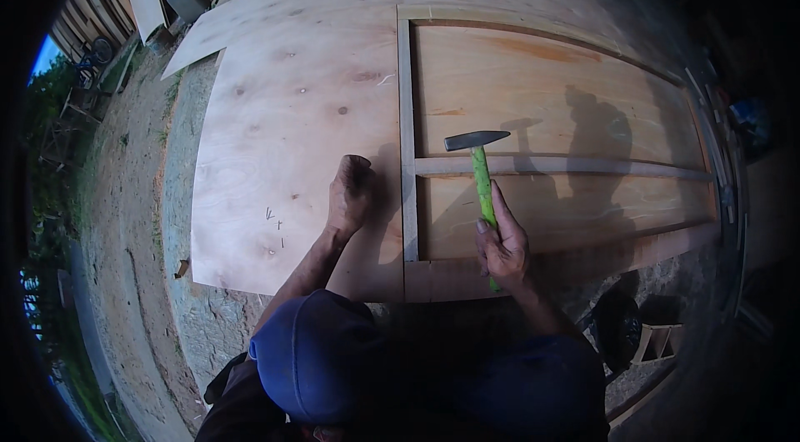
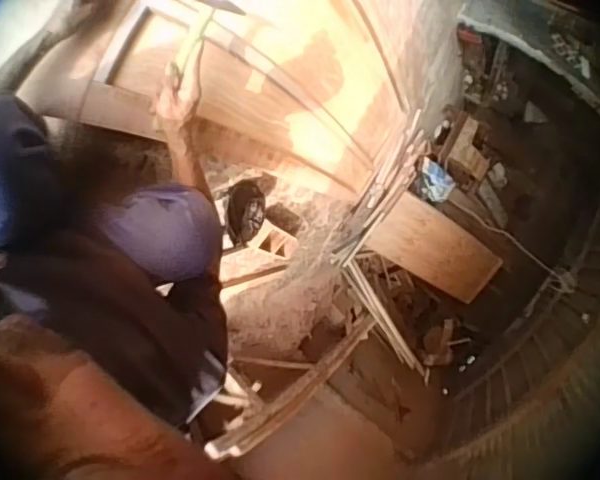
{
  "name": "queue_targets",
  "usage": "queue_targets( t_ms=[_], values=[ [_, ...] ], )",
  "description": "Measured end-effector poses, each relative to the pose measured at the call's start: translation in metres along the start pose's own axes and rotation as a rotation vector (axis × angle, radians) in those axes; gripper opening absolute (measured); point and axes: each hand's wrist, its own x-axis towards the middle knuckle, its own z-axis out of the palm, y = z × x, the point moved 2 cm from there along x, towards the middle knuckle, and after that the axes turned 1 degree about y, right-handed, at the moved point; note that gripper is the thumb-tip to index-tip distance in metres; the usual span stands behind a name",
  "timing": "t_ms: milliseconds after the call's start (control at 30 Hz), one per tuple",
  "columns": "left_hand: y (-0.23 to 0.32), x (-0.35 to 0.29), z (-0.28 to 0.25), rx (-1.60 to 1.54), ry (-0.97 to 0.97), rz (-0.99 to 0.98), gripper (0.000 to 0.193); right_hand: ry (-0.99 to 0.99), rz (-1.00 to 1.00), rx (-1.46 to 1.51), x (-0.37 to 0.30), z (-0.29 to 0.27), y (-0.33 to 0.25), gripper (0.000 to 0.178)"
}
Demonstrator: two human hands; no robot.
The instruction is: The person assembles a wooden frame by nailing thin strips of wood onto a large plywood sheet. They use a hammer to drive nails into the wood, securing the frame pieces in place. The person also positions a separate piece of plywood onto the frame.
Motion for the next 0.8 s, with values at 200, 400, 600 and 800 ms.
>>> queue_targets(
  t_ms=[200, 400, 600, 800],
  values=[
    [0.005, -0.01, 0.023, 0.025, 0.003, 0.143, 0.024, -0.035, 0.014, -0.007, -0.005, 0.001, 0.01, 0.065],
    [0.002, -0.009, 0.027, 0.047, 0.084, 0.102, 0.016, -0.064, 0.037, 0.0, -0.007, 0.006, 0.019, 0.066],
    [0.01, -0.007, 0.035, 0.258, 0.039, 0.244, 0.012, -0.094, 0.003, -0.097, -0.001, 0.008, 0.018, 0.063],
    [0.013, -0.008, 0.032, 0.267, 0.089, 0.305, 0.019, -0.142, -0.168, -0.612, 0.011, 0.011, 0.002, 0.063]
  ],
)
